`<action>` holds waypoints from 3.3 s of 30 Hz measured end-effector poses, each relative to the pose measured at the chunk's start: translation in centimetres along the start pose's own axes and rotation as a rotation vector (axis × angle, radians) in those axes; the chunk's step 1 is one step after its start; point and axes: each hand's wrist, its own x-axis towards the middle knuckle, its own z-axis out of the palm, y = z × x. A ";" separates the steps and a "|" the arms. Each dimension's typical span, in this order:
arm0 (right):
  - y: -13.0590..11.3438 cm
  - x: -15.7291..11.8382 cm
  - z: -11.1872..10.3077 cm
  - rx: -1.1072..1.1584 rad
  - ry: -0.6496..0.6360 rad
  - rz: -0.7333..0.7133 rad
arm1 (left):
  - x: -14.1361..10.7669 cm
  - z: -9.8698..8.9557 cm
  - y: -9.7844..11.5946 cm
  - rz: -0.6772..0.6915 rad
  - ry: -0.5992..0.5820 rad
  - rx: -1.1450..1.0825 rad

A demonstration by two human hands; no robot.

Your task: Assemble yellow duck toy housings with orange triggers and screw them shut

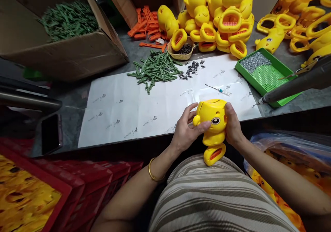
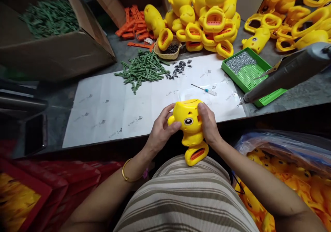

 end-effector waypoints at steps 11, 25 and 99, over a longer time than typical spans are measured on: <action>-3.2 -1.7 0.3 0.131 -0.340 0.135 | -0.9 -3.9 -0.5 0.066 -0.201 -0.111; -0.7 -0.7 2.7 -0.408 -0.231 -0.033 | 3.6 -7.4 -2.9 -0.186 -0.260 -0.166; 1.9 1.6 -1.5 -0.136 -0.526 0.253 | 8.9 -8.1 0.6 -0.398 -0.604 0.039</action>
